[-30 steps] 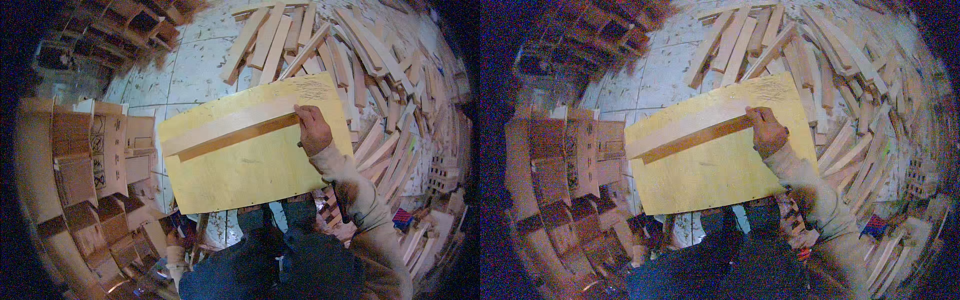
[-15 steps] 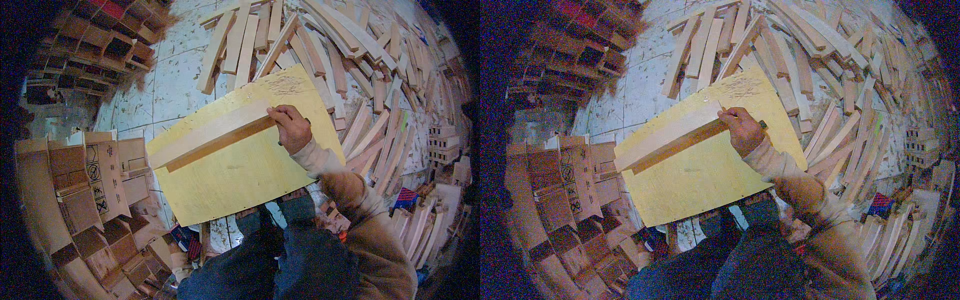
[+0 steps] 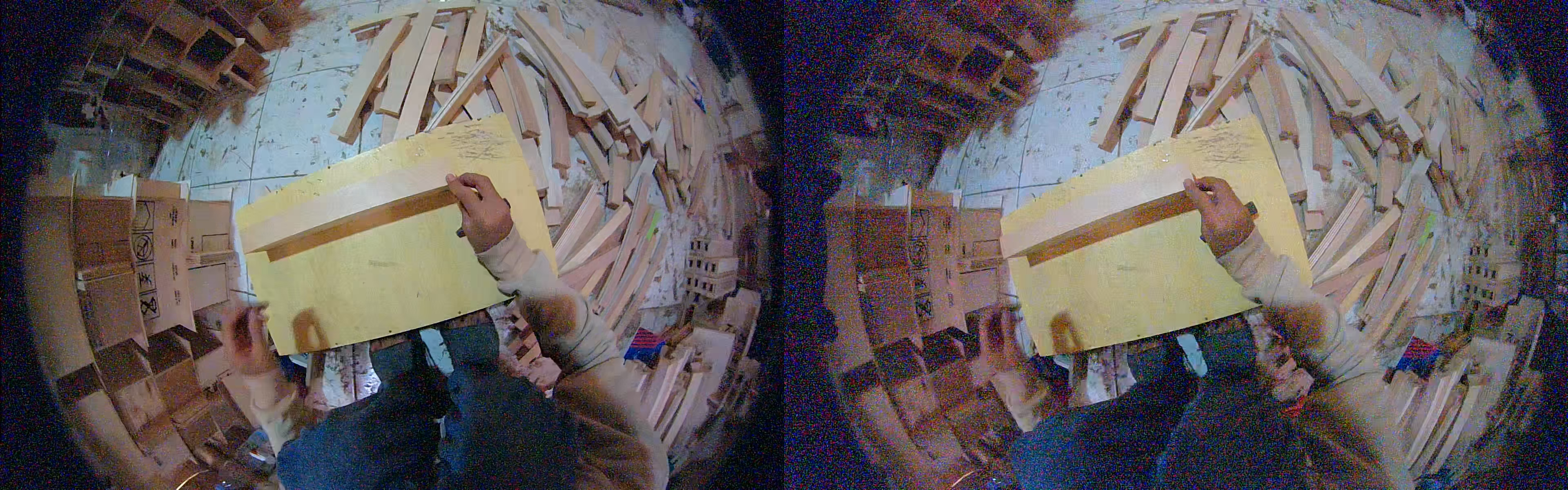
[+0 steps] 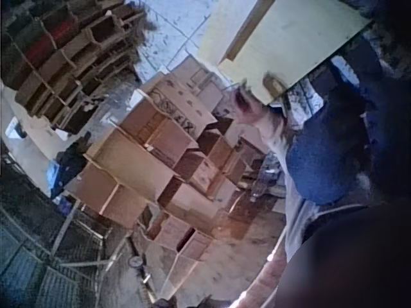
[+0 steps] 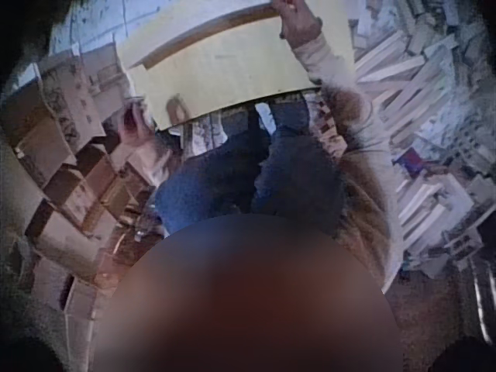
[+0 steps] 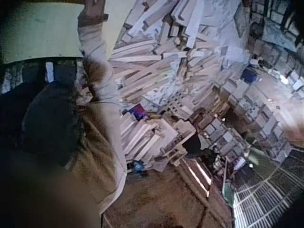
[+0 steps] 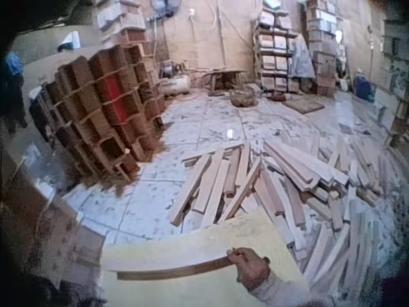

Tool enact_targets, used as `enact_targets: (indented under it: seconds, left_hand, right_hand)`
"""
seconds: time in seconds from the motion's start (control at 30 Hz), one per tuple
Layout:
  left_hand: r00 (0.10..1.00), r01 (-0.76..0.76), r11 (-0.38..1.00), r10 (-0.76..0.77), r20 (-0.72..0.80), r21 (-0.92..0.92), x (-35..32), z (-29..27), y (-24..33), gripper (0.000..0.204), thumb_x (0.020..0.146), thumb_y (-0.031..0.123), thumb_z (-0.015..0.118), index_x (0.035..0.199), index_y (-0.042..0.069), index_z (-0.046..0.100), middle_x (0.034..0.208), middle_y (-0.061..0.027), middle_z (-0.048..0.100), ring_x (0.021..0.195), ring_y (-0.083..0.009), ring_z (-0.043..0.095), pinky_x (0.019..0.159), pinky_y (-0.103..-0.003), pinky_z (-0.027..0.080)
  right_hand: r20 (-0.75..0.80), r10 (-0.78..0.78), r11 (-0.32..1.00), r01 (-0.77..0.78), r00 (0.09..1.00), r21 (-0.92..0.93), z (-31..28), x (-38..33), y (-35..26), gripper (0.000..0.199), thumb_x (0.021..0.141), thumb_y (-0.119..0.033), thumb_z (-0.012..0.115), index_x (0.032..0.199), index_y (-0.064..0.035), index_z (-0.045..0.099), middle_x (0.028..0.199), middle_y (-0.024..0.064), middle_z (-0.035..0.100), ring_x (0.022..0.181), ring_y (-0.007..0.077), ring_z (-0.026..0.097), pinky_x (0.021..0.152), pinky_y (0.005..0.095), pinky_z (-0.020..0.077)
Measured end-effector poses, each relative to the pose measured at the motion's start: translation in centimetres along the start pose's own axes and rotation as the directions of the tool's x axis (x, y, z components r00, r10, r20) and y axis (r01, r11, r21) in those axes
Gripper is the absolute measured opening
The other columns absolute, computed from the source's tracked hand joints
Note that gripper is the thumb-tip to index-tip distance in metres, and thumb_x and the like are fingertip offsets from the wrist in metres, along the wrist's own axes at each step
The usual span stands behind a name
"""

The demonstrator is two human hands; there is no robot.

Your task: The person selects thin wooden planks from a pile on the floor, places them on a yellow board, and uses a hammer to break them into smaller pieces. The person repeats this process with multiple planks, discarding the broken pieces onto the floor.

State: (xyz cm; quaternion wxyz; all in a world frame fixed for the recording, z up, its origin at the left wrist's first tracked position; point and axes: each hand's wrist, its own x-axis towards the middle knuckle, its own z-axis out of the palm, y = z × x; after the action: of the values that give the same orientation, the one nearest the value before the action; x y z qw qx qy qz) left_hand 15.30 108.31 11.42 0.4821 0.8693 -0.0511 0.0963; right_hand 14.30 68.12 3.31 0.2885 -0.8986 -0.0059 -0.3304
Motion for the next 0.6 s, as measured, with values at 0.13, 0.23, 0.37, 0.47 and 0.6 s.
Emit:
enact_targets:
  seconds: [0.13, 0.23, 0.37, 0.47, 0.6]
  left_hand:
    - [0.963, -0.160, 0.946, 0.212, 0.166, -0.281, 5.8, 14.3, 6.3, 0.015, 0.088, 0.000, 0.063, 0.103, -0.002, 0.062, 0.101, -0.0119, 0.067, 0.095, -0.0214, 0.065, 0.085, -0.030, 0.051]
    - [0.922, -0.107, 0.889, 0.256, 0.291, -0.444, 7.7, 22.2, 8.4, 0.017, 0.085, 0.006, 0.067, 0.102, 0.001, 0.064, 0.093, -0.0106, 0.068, 0.082, -0.0179, 0.067, 0.075, -0.029, 0.053]
    - [0.897, -0.092, 0.889, 0.270, 0.350, -0.449, 7.3, 24.8, 8.3, 0.015, 0.084, 0.007, 0.067, 0.098, 0.003, 0.066, 0.089, -0.0109, 0.068, 0.075, -0.0179, 0.068, 0.069, -0.029, 0.054]
    - [0.881, -0.261, 0.880, 0.385, 0.275, -0.396, 7.0, 24.8, 7.8, 0.012, 0.082, 0.006, 0.067, 0.093, 0.003, 0.066, 0.086, -0.0130, 0.066, 0.075, -0.0237, 0.067, 0.068, -0.031, 0.054]
    - [0.800, -0.476, 0.820, 0.554, 0.231, -0.318, 7.2, 25.0, 7.5, 0.013, 0.079, 0.005, 0.067, 0.092, 0.003, 0.065, 0.087, -0.0132, 0.066, 0.078, -0.0280, 0.066, 0.069, -0.034, 0.054]
  right_hand:
    - [0.016, -0.012, 0.999, 0.013, 1.000, -0.031, -0.3, 0.1, -0.3, 0.042, 0.073, 0.007, 0.067, 0.114, -0.0037, 0.065, 0.097, 0.0152, 0.062, 0.081, 0.0287, 0.065, 0.065, 0.0340, 0.0554]
    - [0.081, 0.033, 0.999, -0.031, 0.996, -0.028, -0.7, 0.2, -0.4, 0.041, 0.075, 0.007, 0.066, 0.114, -0.0037, 0.065, 0.096, 0.0154, 0.062, 0.082, 0.0289, 0.064, 0.067, 0.0346, 0.0543]
    - [0.147, 0.049, 0.997, -0.039, 0.988, -0.073, -1.8, 0.2, -0.4, 0.038, 0.079, 0.005, 0.064, 0.115, -0.0054, 0.065, 0.094, 0.0153, 0.062, 0.082, 0.0301, 0.062, 0.068, 0.0364, 0.0519]
    - [0.104, 0.204, 0.977, -0.197, 0.973, -0.077, -4.0, -1.2, -1.2, 0.029, 0.080, -0.009, 0.067, 0.108, -0.0021, 0.062, 0.087, 0.0140, 0.061, 0.080, 0.0323, 0.059, 0.070, 0.0420, 0.0477]
    - [0.146, 0.488, 0.792, -0.366, 0.861, -0.489, -8.7, -6.1, -4.2, 0.031, 0.083, -0.019, 0.070, 0.099, 0.0027, 0.056, 0.087, 0.0184, 0.059, 0.077, 0.0344, 0.058, 0.072, 0.0390, 0.0473]
